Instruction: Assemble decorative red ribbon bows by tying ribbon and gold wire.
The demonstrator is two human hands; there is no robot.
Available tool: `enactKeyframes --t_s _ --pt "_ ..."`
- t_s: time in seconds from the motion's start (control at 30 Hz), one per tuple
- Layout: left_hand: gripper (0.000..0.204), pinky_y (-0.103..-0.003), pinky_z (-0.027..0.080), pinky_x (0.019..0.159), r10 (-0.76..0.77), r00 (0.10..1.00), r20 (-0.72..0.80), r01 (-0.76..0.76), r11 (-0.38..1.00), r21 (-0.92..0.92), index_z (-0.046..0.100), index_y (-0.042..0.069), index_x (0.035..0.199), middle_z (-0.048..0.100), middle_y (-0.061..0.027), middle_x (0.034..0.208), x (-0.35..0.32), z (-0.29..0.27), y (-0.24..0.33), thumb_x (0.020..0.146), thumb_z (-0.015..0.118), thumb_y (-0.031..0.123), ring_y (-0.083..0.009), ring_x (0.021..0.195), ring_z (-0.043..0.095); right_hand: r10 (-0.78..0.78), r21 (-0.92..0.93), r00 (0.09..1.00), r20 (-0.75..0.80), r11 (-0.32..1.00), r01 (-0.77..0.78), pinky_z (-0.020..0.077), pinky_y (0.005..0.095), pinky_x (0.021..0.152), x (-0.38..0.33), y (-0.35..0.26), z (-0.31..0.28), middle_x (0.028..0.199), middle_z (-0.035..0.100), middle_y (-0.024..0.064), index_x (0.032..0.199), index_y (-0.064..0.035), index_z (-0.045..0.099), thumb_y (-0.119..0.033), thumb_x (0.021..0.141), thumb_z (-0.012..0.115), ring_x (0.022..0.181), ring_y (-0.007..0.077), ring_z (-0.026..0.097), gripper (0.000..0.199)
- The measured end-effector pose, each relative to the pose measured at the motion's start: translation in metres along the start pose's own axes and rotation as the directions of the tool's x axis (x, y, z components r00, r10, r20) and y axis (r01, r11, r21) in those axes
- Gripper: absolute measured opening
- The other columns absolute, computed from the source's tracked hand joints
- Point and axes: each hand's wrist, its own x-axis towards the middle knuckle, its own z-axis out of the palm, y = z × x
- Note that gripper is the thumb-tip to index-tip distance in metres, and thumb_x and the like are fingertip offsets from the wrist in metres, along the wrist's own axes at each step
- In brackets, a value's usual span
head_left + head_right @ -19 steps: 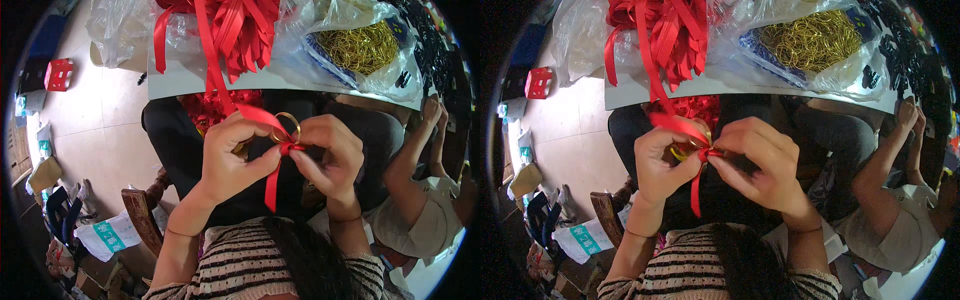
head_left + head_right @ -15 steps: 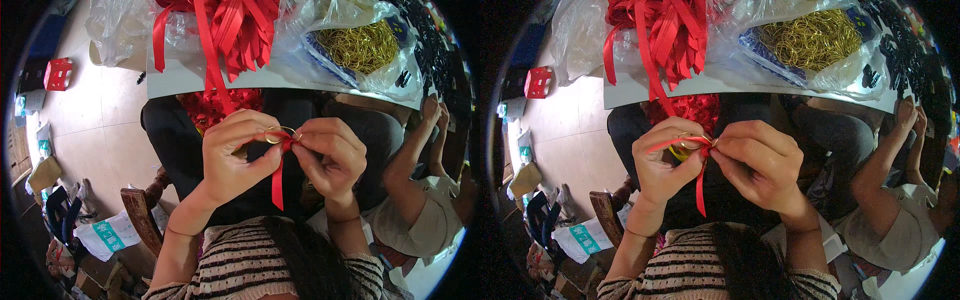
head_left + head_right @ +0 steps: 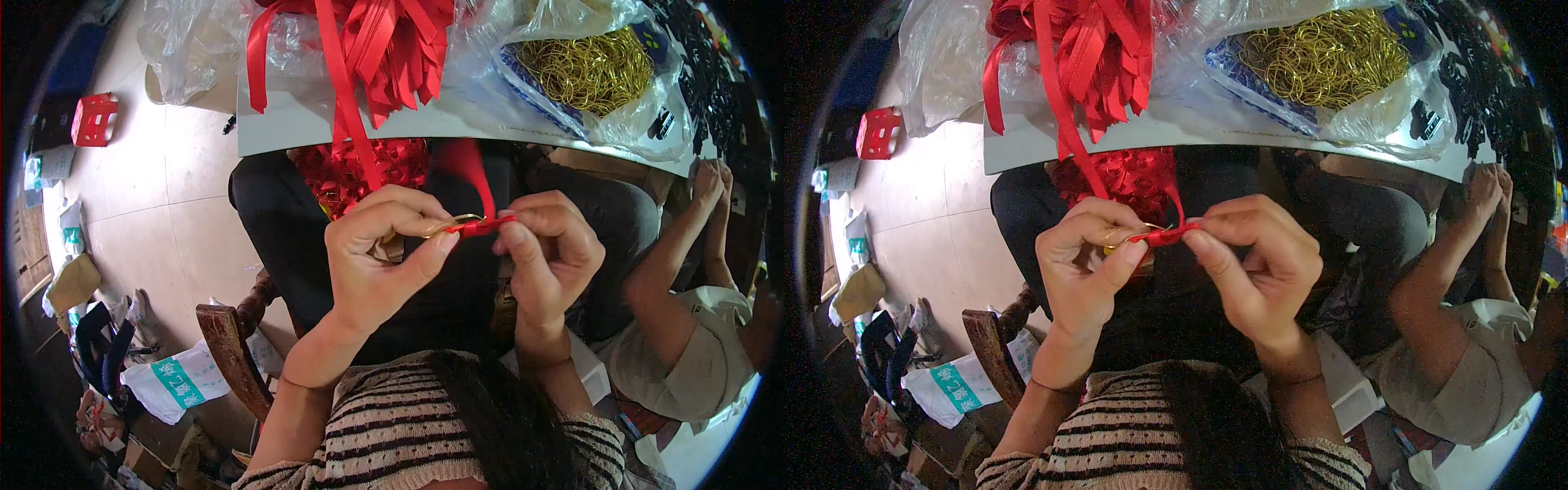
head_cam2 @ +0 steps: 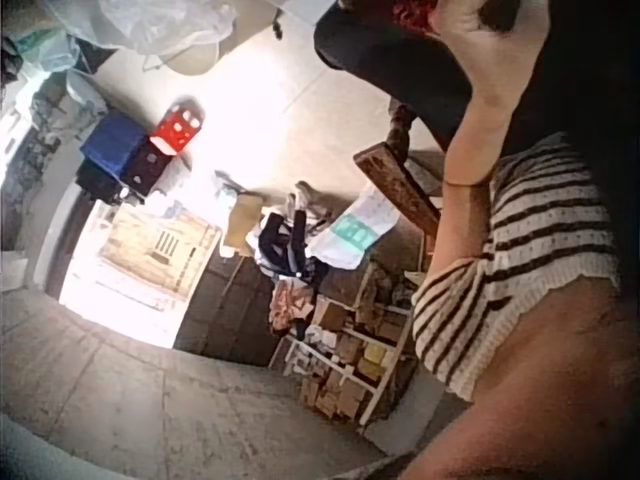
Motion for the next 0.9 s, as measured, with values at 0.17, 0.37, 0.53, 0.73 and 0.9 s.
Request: enactKeyframes --t_s 0.17,0.37,0.53,0.73,0.9 --pt "0.007 -0.021 0.043 0.065 -0.01 0.998 -0.07 0.002 0.992 -0.123 0.06 -0.005 0.08 0.058 -0.0093 0.086 0.002 0.004 -0.007 0.074 0.063 -0.007 -0.0099 0.074 0.054 0.183 0.085 0.982 -0.043 0.98 -0.179 0.0411 0.0237 0.054 -0.005 -0.004 0.0 0.071 0.06 0.0119 0.075 0.0038 0.061 -0.001 0.068 0.07 0.059 0.0176 0.055 0.012" --pt "0.01 -0.021 0.043 0.065 -0.014 1.0 -0.009 0.015 0.999 0.03 0.061 -0.004 0.083 0.058 -0.0081 0.084 0.004 0.003 0.0 0.074 0.066 -0.003 -0.0107 0.074 0.055 -0.065 -0.016 0.995 0.069 0.998 0.066 0.0421 0.0258 0.066 0.007 0.001 -0.002 0.081 0.057 0.0108 0.077 0.0005 0.062 -0.005 0.065 0.071 0.074 0.0183 0.054 0.016" --pt "0.011 -0.021 0.042 0.063 -0.052 0.999 0.005 0.051 0.998 0.043 0.061 -0.004 0.079 0.059 -0.0076 0.082 0.003 0.005 -0.001 0.073 0.069 0.001 -0.0094 0.073 0.055 -0.107 -0.042 0.978 0.176 0.992 0.116 0.0411 0.0265 0.071 0.012 0.002 0.0 0.089 0.055 0.0114 0.078 0.0008 0.06 -0.008 0.068 0.07 0.082 0.0183 0.053 0.017" --pt "0.01 -0.019 0.04 0.061 -0.074 0.997 -0.037 0.072 0.996 -0.048 0.061 -0.004 0.077 0.058 -0.006 0.079 0.0 0.002 -0.005 0.074 0.068 0.003 -0.0079 0.07 0.053 0.064 0.269 0.994 0.089 0.959 -0.086 0.0408 0.0255 0.073 0.012 0.011 0.001 0.092 0.057 0.0115 0.08 0.0025 0.059 -0.006 0.07 0.068 0.083 0.0155 0.053 0.015" --pt "0.009 -0.019 0.039 0.059 -0.026 0.999 -0.033 0.027 0.999 0.019 0.061 -0.004 0.077 0.058 -0.0055 0.078 0.001 0.004 -0.003 0.075 0.067 0.002 -0.0073 0.066 0.052 0.158 0.243 0.963 0.217 0.947 -0.21 0.0411 0.0242 0.07 0.007 0.008 0.004 0.082 0.058 0.0085 0.078 0.0012 0.059 -0.007 0.072 0.067 0.076 0.0142 0.054 0.013"
